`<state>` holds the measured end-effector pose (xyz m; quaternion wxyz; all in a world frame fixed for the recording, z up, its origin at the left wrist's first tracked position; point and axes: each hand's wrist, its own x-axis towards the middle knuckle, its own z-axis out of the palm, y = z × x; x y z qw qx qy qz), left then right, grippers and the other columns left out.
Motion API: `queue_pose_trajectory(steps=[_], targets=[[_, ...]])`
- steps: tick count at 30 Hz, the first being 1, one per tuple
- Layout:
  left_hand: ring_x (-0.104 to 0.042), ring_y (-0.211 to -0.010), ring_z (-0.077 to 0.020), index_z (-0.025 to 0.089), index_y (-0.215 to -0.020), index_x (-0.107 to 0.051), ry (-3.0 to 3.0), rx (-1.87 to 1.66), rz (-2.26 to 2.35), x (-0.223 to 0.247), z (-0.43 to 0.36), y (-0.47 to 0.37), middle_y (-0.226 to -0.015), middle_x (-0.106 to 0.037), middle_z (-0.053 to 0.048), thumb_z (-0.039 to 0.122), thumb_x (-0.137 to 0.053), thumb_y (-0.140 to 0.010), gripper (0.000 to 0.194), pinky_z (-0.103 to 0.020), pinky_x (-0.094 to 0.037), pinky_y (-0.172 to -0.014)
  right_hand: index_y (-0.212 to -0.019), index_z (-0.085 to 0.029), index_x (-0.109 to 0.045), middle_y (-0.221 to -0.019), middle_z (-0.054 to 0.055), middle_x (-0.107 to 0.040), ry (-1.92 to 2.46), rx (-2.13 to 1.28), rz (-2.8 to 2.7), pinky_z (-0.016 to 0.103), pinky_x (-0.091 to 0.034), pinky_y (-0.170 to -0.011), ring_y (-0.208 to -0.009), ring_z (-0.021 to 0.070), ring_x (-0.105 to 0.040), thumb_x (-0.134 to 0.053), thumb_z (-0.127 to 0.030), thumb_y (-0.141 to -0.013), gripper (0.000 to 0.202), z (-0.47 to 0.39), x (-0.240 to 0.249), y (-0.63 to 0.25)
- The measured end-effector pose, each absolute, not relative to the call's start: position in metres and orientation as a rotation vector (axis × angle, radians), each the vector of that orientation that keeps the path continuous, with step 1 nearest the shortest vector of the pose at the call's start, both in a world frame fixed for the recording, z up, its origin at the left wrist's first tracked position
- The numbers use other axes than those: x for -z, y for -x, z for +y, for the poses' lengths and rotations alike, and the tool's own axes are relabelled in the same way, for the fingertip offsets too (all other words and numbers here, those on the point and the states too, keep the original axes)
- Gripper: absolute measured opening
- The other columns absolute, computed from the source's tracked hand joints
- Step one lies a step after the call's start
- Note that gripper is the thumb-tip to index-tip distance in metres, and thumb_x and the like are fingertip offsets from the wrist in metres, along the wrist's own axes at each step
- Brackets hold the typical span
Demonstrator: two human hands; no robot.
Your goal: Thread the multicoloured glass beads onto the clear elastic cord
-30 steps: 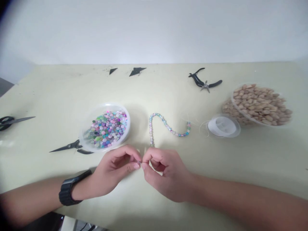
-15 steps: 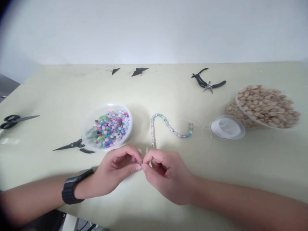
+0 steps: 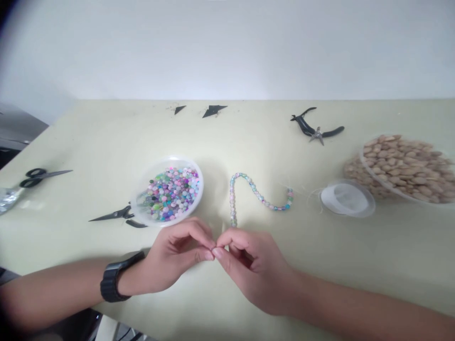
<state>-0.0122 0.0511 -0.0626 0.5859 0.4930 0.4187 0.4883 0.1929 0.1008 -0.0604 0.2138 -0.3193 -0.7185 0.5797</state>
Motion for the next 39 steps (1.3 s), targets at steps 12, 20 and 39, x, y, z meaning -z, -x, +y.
queue_pose_trajectory(steps=[12, 20, 39], targets=[[-0.065, -0.075, -0.0165, 0.01, -0.098, -0.07, -2.206, -1.177, 0.848, 0.05, 0.051, 0.029, -0.092, -0.077, -0.012, 0.006, -0.056, -0.099, 0.015, -0.029, -0.049, -0.065, -0.078, -0.02, -0.066, -0.054, -0.006, -0.041, 0.734, -1.602, -2.251, 0.024, -0.027, -0.048, -0.05, 0.0089, -0.036, -0.055, -0.028, -0.1, 0.026, 0.1, 0.06, -0.197], [-0.07, -0.075, -0.0203, 0.003, -0.104, -0.073, -2.665, -1.06, 0.816, 0.034, 0.059, 0.038, -0.099, -0.079, -0.013, 0.009, -0.055, -0.098, 0.019, -0.035, -0.051, -0.061, -0.074, -0.02, -0.05, -0.055, -0.008, -0.037, 0.765, -1.654, -2.251, 0.023, -0.024, -0.047, -0.051, 0.0082, -0.032, -0.059, -0.029, -0.098, 0.027, 0.102, 0.057, -0.193], [-0.07, -0.093, -0.0213, 0.005, -0.096, -0.075, -2.78, -1.104, 0.746, 0.03, 0.061, 0.039, -0.104, -0.079, -0.014, 0.009, -0.054, -0.1, 0.021, -0.033, -0.058, -0.071, -0.106, -0.024, -0.057, -0.083, -0.002, -0.065, 0.722, -1.199, -2.313, 0.022, -0.041, -0.057, -0.063, 0.0107, -0.053, -0.062, -0.014, -0.089, 0.02, 0.093, 0.06, -0.198]])
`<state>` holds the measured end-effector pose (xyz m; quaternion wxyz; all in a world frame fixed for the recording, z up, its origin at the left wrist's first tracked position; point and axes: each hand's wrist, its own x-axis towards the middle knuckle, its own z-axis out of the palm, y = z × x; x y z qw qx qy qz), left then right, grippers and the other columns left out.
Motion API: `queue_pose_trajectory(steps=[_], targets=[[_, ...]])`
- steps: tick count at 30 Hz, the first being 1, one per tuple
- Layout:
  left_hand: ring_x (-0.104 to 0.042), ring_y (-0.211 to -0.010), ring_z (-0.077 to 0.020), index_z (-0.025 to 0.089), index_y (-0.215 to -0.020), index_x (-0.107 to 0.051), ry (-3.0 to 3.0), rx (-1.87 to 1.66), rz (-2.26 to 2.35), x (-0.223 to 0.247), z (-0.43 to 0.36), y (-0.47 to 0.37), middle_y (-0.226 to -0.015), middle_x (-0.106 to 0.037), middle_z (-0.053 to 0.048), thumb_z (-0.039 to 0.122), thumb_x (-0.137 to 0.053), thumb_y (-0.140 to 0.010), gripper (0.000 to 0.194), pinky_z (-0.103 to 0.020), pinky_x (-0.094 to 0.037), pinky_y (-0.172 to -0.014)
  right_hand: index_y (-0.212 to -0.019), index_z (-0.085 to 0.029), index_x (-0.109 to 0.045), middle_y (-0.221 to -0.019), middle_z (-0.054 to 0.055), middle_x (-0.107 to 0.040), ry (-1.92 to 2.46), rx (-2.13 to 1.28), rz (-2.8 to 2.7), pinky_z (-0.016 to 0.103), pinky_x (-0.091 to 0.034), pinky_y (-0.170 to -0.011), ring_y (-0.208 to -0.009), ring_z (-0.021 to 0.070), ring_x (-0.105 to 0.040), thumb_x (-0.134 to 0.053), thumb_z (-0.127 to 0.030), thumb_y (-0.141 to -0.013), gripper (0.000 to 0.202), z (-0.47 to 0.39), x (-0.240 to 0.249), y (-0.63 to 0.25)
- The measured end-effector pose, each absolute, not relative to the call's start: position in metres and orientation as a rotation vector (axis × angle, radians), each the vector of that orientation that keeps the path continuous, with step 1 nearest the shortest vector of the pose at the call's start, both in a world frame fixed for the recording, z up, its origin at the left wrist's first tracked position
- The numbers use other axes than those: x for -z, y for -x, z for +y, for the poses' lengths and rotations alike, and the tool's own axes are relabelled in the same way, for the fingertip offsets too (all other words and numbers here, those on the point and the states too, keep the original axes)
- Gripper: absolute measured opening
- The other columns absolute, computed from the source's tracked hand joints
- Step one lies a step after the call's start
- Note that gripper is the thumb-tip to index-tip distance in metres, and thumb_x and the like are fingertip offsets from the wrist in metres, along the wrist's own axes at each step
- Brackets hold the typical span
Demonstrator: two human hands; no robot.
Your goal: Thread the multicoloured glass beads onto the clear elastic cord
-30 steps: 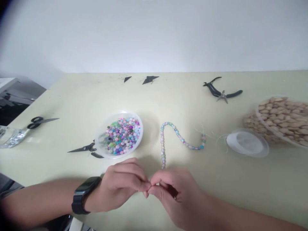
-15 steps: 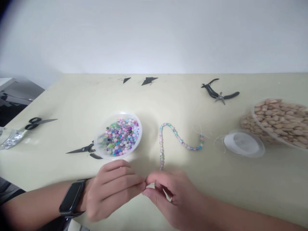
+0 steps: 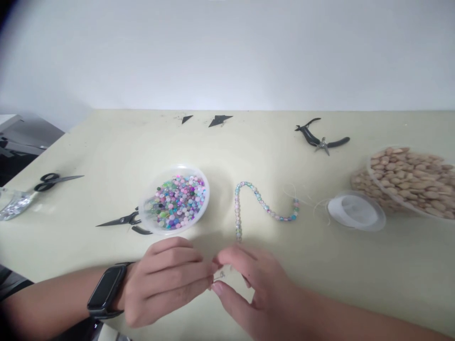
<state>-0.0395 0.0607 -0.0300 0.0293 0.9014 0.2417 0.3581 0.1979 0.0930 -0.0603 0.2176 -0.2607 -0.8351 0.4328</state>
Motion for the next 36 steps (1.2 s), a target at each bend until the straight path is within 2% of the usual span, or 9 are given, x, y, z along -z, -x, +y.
queue_pose_trajectory(steps=[3, 5, 12, 17, 20, 23, 27, 32, 36], targets=[[-0.069, -0.097, -0.0202, 0.008, -0.09, -0.076, -2.802, -1.177, 0.737, 0.027, 0.062, 0.039, -0.105, -0.079, -0.01, 0.009, -0.057, -0.098, 0.021, -0.032, -0.058, -0.077, -0.128, -0.027, -0.053, -0.117, 0.004, -0.069, 0.658, -1.284, -2.234, 0.02, -0.046, -0.058, -0.073, 0.0103, -0.061, -0.061, -0.012, -0.089, 0.042, 0.093, 0.062, -0.198], [-0.068, -0.1, -0.0194, 0.009, -0.089, -0.077, -2.805, -1.181, 0.75, 0.026, 0.061, 0.04, -0.104, -0.08, -0.009, 0.009, -0.056, -0.099, 0.023, -0.032, -0.058, -0.081, -0.131, -0.029, -0.052, -0.126, 0.005, -0.067, 0.597, -1.341, -2.207, 0.018, -0.047, -0.057, -0.077, 0.0093, -0.063, -0.06, -0.011, -0.09, 0.046, 0.095, 0.061, -0.198], [-0.067, -0.105, -0.0178, 0.015, -0.093, -0.077, -2.858, -1.15, 0.77, 0.025, 0.053, 0.046, -0.108, -0.08, -0.005, 0.011, -0.064, -0.095, 0.014, -0.031, -0.061, -0.09, -0.11, -0.025, -0.059, -0.099, 0.0, -0.075, 0.428, -1.377, -2.197, 0.019, -0.048, -0.06, -0.076, 0.0098, -0.064, -0.058, -0.007, -0.09, 0.026, 0.099, 0.05, -0.196], [-0.069, -0.101, -0.0179, 0.024, -0.088, -0.075, -2.839, -1.191, 0.785, 0.029, 0.048, 0.046, -0.11, -0.079, -0.001, 0.013, -0.065, -0.094, 0.016, -0.034, -0.062, -0.092, -0.115, -0.021, -0.064, -0.106, 0.004, -0.077, 0.43, -1.346, -2.215, 0.018, -0.049, -0.057, -0.073, 0.0095, -0.065, -0.059, -0.013, -0.092, 0.025, 0.098, 0.048, -0.197], [-0.066, -0.107, -0.0163, 0.022, -0.092, -0.078, -2.87, -1.197, 0.73, 0.029, 0.049, 0.044, -0.117, -0.077, 0.001, 0.014, -0.065, -0.095, 0.015, -0.032, -0.06, -0.097, -0.115, -0.02, -0.064, -0.105, 0.005, -0.078, 0.4, -1.262, -2.267, 0.021, -0.054, -0.074, -0.087, 0.013, -0.072, -0.058, -0.013, -0.094, 0.023, 0.097, 0.05, -0.199], [-0.062, -0.113, -0.0156, 0.018, -0.094, -0.079, -2.872, -1.178, 0.702, 0.028, 0.053, 0.042, -0.115, -0.078, 0.0, 0.015, -0.061, -0.098, 0.018, -0.03, -0.057, -0.1, -0.109, -0.021, -0.065, -0.105, 0.006, -0.078, 0.319, -1.148, -2.338, 0.025, -0.052, -0.086, -0.098, 0.0157, -0.073, -0.053, -0.013, -0.097, 0.019, 0.096, 0.051, -0.201], [-0.063, -0.108, -0.0168, 0.015, -0.089, -0.078, -2.839, -1.166, 0.67, 0.027, 0.058, 0.037, -0.105, -0.08, -0.003, 0.013, -0.06, -0.099, 0.02, -0.031, -0.057, -0.096, -0.104, -0.023, -0.064, -0.095, 0.002, -0.078, 0.306, -1.12, -2.361, 0.025, -0.048, -0.078, -0.085, 0.0134, -0.072, -0.05, -0.009, -0.097, 0.021, 0.096, 0.052, -0.201], [-0.067, -0.098, -0.0181, 0.011, -0.089, -0.076, -2.769, -1.249, 0.676, 0.029, 0.062, 0.03, -0.096, -0.08, -0.006, 0.011, -0.048, -0.104, 0.033, -0.031, -0.057, -0.088, -0.093, -0.021, -0.062, -0.077, 0.001, -0.069, 0.34, -1.104, -2.413, 0.027, -0.043, -0.067, -0.071, 0.0145, -0.064, -0.046, -0.012, -0.098, 0.019, 0.096, 0.054, -0.201], [-0.069, -0.09, -0.0186, 0.01, -0.085, -0.074, -2.737, -1.302, 0.689, 0.032, 0.066, 0.027, -0.091, -0.08, -0.008, 0.011, -0.053, -0.101, 0.026, -0.032, -0.057, -0.081, -0.088, -0.02, -0.063, -0.072, 0.001, -0.065, 0.392, -1.106, -2.451, 0.028, -0.04, -0.064, -0.066, 0.0139, -0.059, -0.042, -0.015, -0.101, 0.025, 0.095, 0.055, -0.201]])
